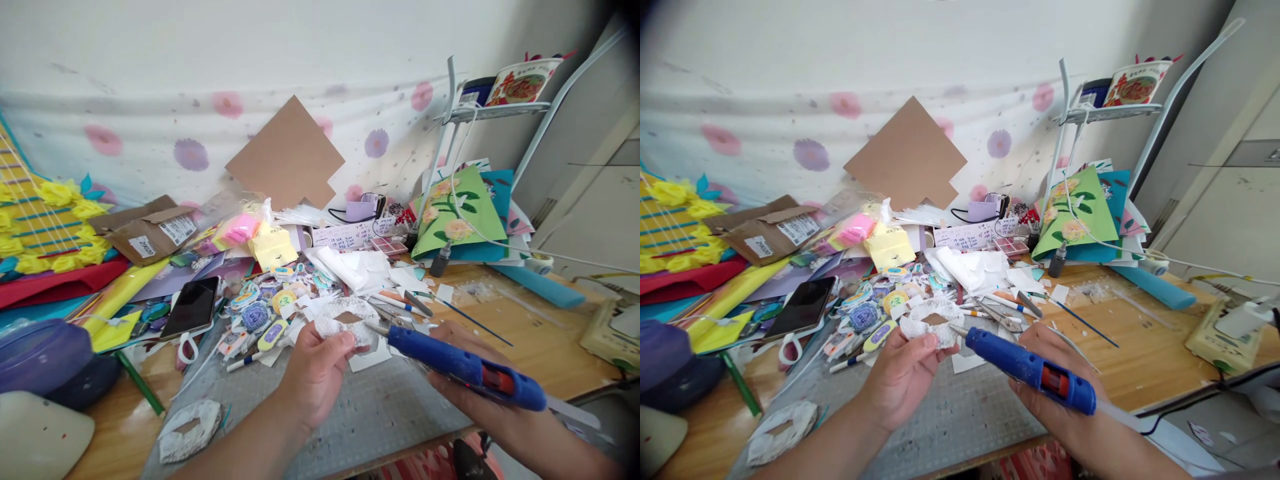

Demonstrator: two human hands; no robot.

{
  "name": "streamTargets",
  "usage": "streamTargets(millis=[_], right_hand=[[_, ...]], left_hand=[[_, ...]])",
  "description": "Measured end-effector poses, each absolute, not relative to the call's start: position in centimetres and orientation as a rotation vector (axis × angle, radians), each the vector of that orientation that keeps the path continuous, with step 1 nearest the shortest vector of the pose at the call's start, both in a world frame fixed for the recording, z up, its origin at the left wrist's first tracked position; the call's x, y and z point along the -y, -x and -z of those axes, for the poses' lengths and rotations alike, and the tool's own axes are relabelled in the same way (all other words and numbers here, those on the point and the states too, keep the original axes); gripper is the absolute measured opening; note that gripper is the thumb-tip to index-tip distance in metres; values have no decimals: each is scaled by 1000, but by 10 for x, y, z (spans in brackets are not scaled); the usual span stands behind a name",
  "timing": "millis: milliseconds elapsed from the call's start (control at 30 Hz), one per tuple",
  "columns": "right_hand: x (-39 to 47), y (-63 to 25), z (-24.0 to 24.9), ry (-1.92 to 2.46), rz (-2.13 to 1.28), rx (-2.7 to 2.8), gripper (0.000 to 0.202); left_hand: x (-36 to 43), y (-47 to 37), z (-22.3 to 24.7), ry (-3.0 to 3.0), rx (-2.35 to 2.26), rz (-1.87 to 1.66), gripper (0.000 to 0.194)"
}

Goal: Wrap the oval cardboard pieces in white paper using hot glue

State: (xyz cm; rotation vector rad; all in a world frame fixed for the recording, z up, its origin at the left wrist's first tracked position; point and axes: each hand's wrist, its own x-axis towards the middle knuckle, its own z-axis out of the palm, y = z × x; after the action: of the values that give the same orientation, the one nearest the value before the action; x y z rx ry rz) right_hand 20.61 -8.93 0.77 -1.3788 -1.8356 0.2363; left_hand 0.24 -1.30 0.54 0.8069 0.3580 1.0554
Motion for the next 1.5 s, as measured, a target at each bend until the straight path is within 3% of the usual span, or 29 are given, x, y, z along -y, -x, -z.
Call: streamTargets(millis=[333, 433, 600, 700, 800, 867, 1000, 1167, 1500], right_hand=[[92, -227, -1, 1448, -194, 1669, 17], [94, -223, -4, 1401, -326, 1710, 8], [96, -216, 0, 1434, -502, 1581, 12], [96, -221, 15, 1585, -553, 1312, 32], [96, -225, 23, 1596, -578, 1197, 49], [95, -224, 20, 1580, -551, 1216, 46], [96, -219, -1, 1541, -436, 1528, 19], [99, -213, -16, 1440, -338, 1855, 8], [106, -202, -14, 1532, -88, 1879, 10]], left_hand=[[9, -1, -3, -863, -409, -936, 11], [8, -2, -2, -854, -477, -937, 14], [5, -2, -2, -977, -575, -941, 17], [3, -2, 0, -1218, -746, -992, 11], [2, -1, 1, -1409, -812, -984, 22], [2, 0, 0, -1467, -807, -961, 25], [2, 2, -2, -1574, -800, -986, 24], [0, 3, -1, -1669, -765, -1009, 19], [0, 2, -1, -1590, -674, -922, 18]])
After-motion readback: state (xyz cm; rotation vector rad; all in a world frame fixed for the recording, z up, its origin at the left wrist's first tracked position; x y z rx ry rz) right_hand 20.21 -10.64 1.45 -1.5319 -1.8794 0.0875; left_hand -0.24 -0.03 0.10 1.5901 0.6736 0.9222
